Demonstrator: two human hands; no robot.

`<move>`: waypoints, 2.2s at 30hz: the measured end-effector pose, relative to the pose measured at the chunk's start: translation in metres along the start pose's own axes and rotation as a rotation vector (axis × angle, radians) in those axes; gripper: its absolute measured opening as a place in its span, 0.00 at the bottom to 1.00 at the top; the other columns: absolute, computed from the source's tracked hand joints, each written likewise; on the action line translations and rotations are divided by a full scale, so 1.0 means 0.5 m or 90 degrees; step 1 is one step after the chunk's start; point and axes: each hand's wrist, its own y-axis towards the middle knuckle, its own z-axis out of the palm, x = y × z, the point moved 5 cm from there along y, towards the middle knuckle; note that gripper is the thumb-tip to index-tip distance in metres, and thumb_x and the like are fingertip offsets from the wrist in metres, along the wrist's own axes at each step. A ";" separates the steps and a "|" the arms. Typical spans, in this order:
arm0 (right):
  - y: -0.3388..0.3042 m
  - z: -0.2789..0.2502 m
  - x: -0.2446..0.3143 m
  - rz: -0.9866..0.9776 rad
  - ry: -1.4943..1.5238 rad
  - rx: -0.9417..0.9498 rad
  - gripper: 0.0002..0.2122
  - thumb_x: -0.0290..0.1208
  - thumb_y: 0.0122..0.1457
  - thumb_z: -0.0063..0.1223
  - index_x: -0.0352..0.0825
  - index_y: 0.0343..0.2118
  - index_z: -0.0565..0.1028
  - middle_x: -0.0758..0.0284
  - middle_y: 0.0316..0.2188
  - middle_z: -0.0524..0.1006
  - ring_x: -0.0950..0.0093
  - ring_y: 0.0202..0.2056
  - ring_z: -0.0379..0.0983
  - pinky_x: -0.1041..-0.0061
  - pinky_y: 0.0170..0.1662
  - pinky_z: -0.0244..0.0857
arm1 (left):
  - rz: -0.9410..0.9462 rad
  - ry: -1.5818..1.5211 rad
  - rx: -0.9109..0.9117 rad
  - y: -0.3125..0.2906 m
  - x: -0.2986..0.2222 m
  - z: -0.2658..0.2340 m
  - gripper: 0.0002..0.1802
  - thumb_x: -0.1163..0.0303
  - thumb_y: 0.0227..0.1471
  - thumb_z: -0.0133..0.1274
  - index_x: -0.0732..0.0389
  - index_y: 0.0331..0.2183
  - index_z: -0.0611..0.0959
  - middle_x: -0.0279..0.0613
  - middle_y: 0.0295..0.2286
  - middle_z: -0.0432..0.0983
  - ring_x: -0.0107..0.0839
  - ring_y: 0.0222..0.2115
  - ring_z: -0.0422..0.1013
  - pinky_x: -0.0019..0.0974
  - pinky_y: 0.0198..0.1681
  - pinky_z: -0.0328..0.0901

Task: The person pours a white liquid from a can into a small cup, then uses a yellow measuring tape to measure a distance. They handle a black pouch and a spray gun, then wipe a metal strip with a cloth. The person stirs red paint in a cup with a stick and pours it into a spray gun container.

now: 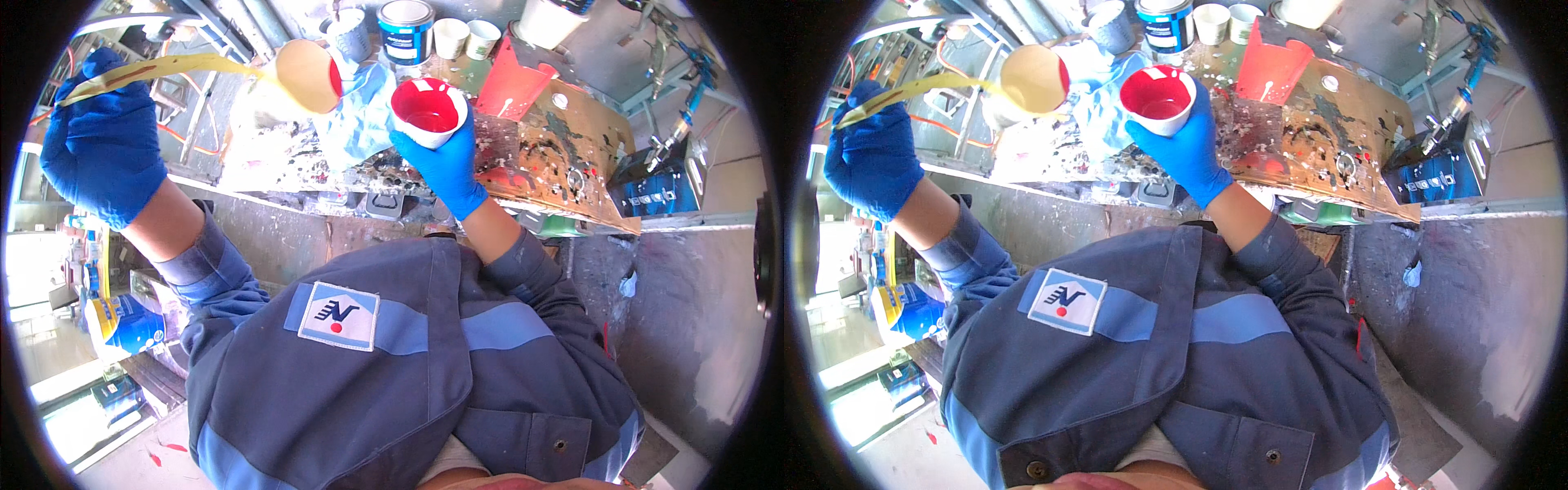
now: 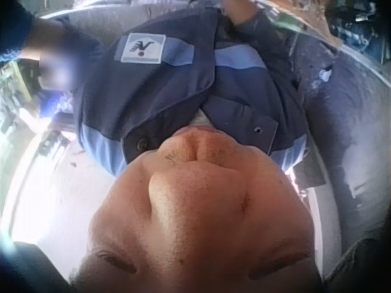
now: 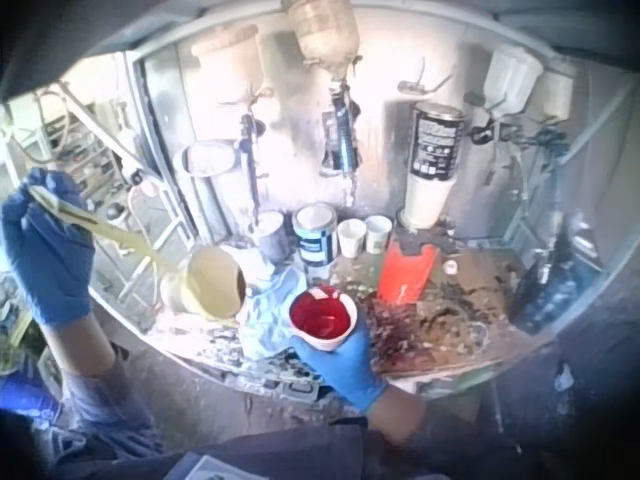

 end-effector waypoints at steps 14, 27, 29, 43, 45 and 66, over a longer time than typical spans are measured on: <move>-0.063 0.067 -0.206 0.119 -0.127 0.030 0.32 0.33 0.43 0.72 0.31 0.52 0.69 0.58 0.47 0.76 0.66 0.47 0.74 0.69 0.49 0.69 | -0.004 0.624 -0.441 -0.084 -0.093 -0.171 0.19 0.69 0.57 0.41 0.73 0.46 0.72 0.61 0.46 0.72 0.53 0.50 0.66 0.53 0.60 0.56; -0.098 0.039 -0.029 -0.075 -0.434 0.034 0.51 0.33 0.44 0.71 0.26 0.65 0.45 0.49 0.61 0.57 0.54 0.62 0.56 0.59 0.62 0.54 | -0.054 0.050 -0.260 -0.048 0.048 -0.035 0.12 0.68 0.57 0.47 0.65 0.37 0.81 0.45 0.35 0.81 0.43 0.46 0.74 0.40 0.47 0.72; -0.083 0.062 0.013 -0.121 -0.299 0.101 0.53 0.34 0.43 0.72 0.29 0.66 0.44 0.48 0.64 0.52 0.52 0.64 0.51 0.58 0.64 0.52 | -0.042 0.035 -0.168 -0.032 0.063 -0.014 0.13 0.68 0.57 0.46 0.66 0.37 0.80 0.48 0.37 0.80 0.43 0.46 0.73 0.40 0.49 0.70; -0.015 0.262 0.063 -0.015 0.148 0.350 0.36 0.35 0.45 0.72 0.33 0.56 0.64 0.60 0.51 0.72 0.67 0.51 0.71 0.67 0.56 0.64 | 0.019 -0.134 -0.154 -0.081 0.061 -0.005 0.18 0.62 0.51 0.52 0.67 0.38 0.78 0.51 0.45 0.73 0.44 0.48 0.67 0.46 0.55 0.61; 0.021 0.232 0.056 0.031 0.258 0.283 0.37 0.33 0.41 0.74 0.35 0.56 0.64 0.59 0.49 0.72 0.65 0.49 0.72 0.66 0.53 0.66 | 0.058 -0.140 -0.145 -0.099 0.031 -0.011 0.19 0.60 0.48 0.55 0.65 0.37 0.80 0.48 0.44 0.73 0.41 0.46 0.68 0.44 0.54 0.61; 0.295 -0.017 -0.069 0.077 -0.312 0.096 0.27 0.41 0.46 0.69 0.28 0.46 0.73 0.60 0.41 0.79 0.71 0.42 0.76 0.71 0.45 0.69 | 0.262 -0.004 -0.361 -0.248 -0.074 -0.080 0.14 0.70 0.47 0.51 0.68 0.36 0.77 0.47 0.33 0.76 0.42 0.39 0.72 0.43 0.47 0.68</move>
